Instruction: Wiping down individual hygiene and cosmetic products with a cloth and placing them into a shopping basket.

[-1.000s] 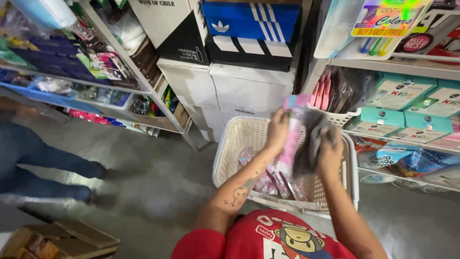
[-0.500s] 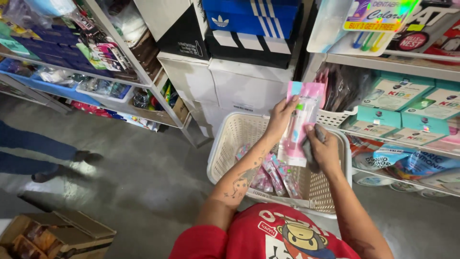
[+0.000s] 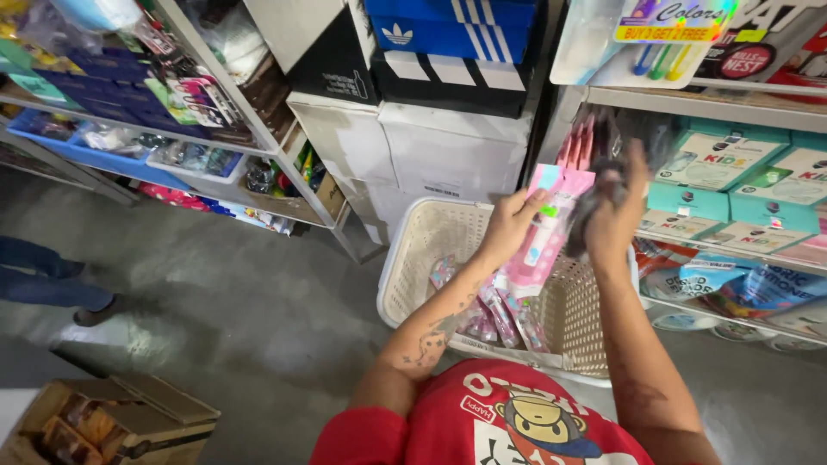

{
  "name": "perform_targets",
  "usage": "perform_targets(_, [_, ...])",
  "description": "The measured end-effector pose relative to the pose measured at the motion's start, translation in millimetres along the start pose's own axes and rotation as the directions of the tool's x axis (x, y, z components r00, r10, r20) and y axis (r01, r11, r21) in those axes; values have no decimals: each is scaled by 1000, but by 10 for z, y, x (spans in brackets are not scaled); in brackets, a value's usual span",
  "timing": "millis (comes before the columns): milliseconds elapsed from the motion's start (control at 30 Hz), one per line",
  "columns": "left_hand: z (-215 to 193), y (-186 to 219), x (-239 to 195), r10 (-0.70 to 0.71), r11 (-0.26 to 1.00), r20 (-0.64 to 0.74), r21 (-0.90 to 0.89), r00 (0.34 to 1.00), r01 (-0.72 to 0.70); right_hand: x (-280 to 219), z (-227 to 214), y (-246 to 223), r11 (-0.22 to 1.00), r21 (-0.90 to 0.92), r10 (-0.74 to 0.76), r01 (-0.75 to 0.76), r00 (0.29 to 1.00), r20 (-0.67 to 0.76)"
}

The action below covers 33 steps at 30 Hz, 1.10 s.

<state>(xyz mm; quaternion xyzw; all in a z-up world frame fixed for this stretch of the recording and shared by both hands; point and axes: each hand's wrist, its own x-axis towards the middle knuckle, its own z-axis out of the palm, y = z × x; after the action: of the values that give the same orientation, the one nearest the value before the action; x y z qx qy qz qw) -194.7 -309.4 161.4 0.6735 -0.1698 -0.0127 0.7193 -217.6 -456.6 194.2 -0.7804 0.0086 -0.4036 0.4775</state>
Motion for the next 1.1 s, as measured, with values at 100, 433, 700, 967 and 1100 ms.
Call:
perform_targets(100, [-18, -512, 230, -6, 1000, -70, -21, 998, 4, -162, 28, -14, 975, -102, -207, 197, 973, -105])
perform_targets(433, [-168, 102, 348, -10, 946, -256, -315, 967, -73, -1202, 421, 625, 959, -24, 276, -283, 908, 314])
perform_targets(700, [-239, 219, -43, -214, 827, -26, -537, 976, 167, -836, 213, -127, 961, 15, 257, -277, 910, 324])
perform_targets(967, [-500, -703, 161, -256, 174, 372, -890, 892, 421, -782, 621, -457, 986, 161, -117, 33, 826, 551])
perform_targets(1100, [-516, -560, 152, -317, 211, 398, -855, 861, 473, -370, 727, 160, 949, -48, -269, 312, 878, 395])
